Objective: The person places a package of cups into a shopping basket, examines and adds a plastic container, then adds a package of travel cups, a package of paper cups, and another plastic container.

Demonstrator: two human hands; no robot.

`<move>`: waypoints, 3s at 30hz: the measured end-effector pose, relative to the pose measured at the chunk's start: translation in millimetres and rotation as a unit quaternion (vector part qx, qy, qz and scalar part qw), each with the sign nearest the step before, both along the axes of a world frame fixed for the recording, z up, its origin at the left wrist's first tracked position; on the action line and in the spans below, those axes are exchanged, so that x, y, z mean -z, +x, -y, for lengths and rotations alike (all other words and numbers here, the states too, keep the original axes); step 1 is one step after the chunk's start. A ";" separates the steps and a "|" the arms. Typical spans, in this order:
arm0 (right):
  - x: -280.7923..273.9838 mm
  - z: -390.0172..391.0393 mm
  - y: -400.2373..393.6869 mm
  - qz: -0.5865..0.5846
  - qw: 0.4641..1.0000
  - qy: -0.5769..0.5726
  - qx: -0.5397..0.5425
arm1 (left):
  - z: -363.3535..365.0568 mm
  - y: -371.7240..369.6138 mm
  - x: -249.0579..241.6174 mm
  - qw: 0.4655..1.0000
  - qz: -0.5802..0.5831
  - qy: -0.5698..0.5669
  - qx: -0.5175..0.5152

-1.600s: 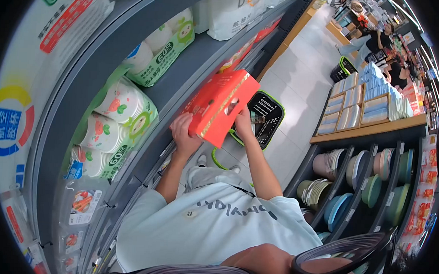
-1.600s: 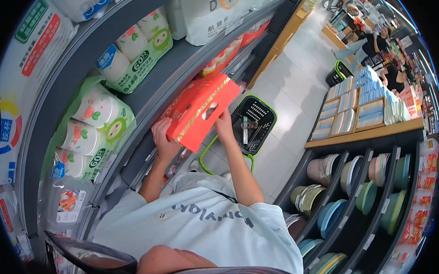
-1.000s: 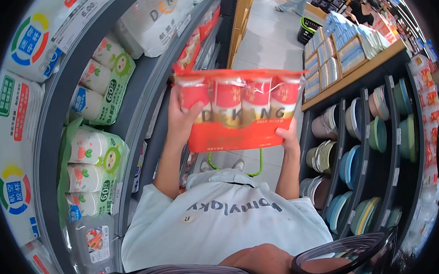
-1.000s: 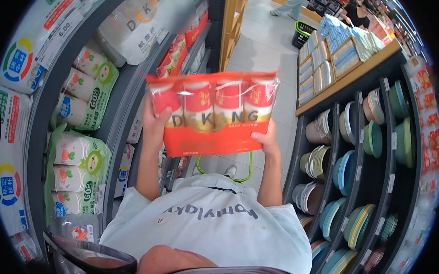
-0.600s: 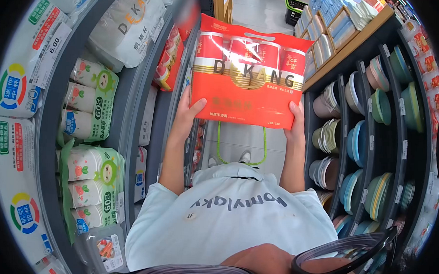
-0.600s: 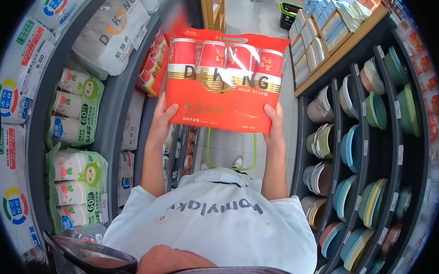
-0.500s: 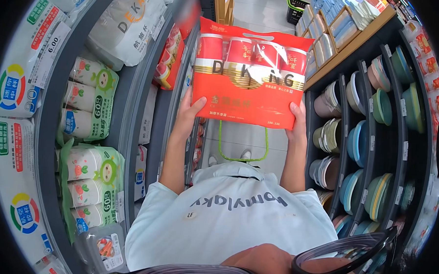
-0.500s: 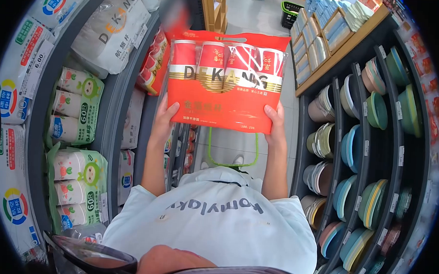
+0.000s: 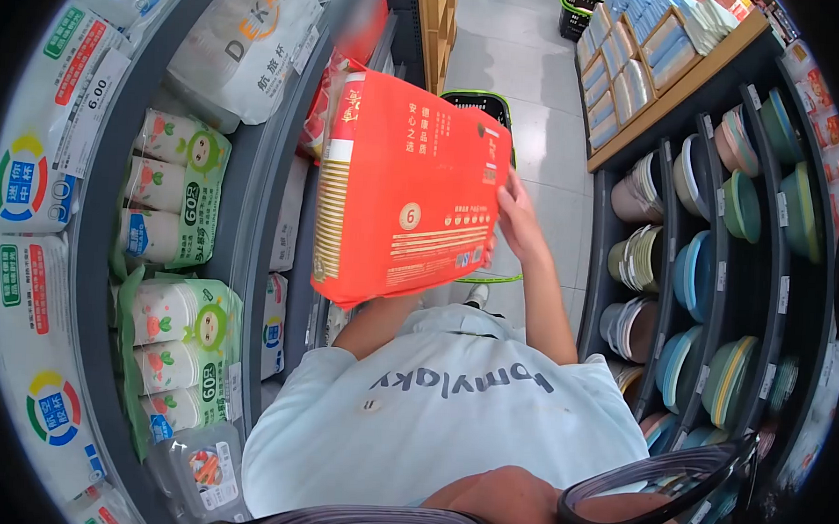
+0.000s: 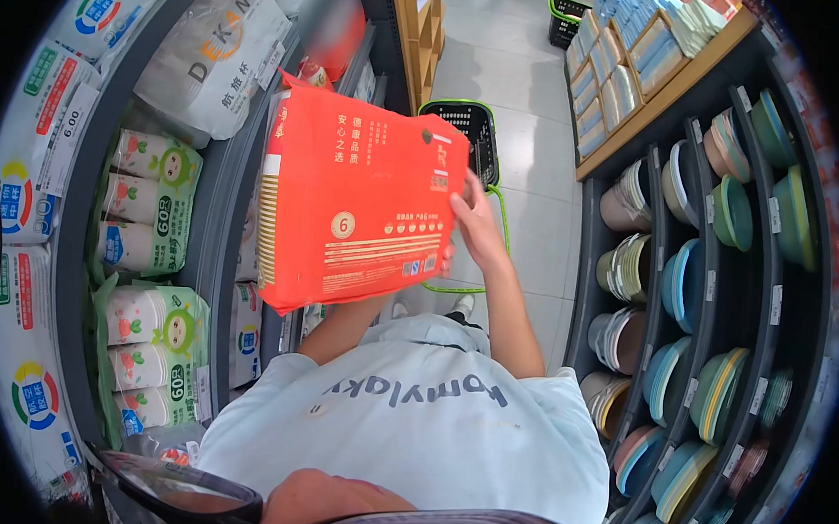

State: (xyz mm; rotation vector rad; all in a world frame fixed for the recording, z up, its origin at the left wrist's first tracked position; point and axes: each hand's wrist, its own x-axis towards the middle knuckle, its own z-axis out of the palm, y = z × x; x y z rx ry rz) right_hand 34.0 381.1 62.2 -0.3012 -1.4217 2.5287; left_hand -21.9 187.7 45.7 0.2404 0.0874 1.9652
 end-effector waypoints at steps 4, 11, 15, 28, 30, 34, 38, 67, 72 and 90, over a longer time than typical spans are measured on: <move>55.0 -17.4 20.3 -0.023 0.982 -0.174 -0.074 | -59.7 22.5 28.0 0.985 0.070 0.099 0.119; 21.7 -21.4 15.2 0.007 0.990 -0.122 0.066 | -50.1 25.9 47.7 0.861 -0.397 -0.295 -0.119; 16.6 -41.9 23.4 -0.012 0.994 -0.088 0.068 | -4.5 -5.8 99.3 0.919 -0.236 -0.265 -0.171; -14.7 -43.0 24.5 0.019 0.988 -0.072 0.135 | 65.9 -55.2 -6.9 0.868 -0.281 -0.337 -0.232; -10.9 -44.9 21.4 0.001 0.987 -0.117 0.115 | 68.2 -53.8 -11.7 0.881 -0.256 -0.326 -0.227; -6.0 -37.0 15.7 -0.039 0.984 -0.161 0.072 | 79.3 -58.7 -2.2 0.903 -0.192 -0.322 -0.208; 3.5 -22.6 11.2 -0.044 0.984 -0.162 0.068 | 90.3 -64.0 2.4 0.907 -0.160 -0.335 -0.199; 216.1 -277.2 -125.8 0.294 0.925 0.240 0.026 | -163.6 -44.5 429.6 0.636 -0.381 -0.671 -0.006; 311.7 -300.8 -222.5 0.273 0.857 0.435 -0.040 | -152.8 33.1 433.4 0.443 -0.564 -0.593 0.365; 676.5 -219.3 -407.9 0.191 0.600 0.729 -0.270 | -157.5 30.2 491.4 0.402 -0.637 -0.607 0.253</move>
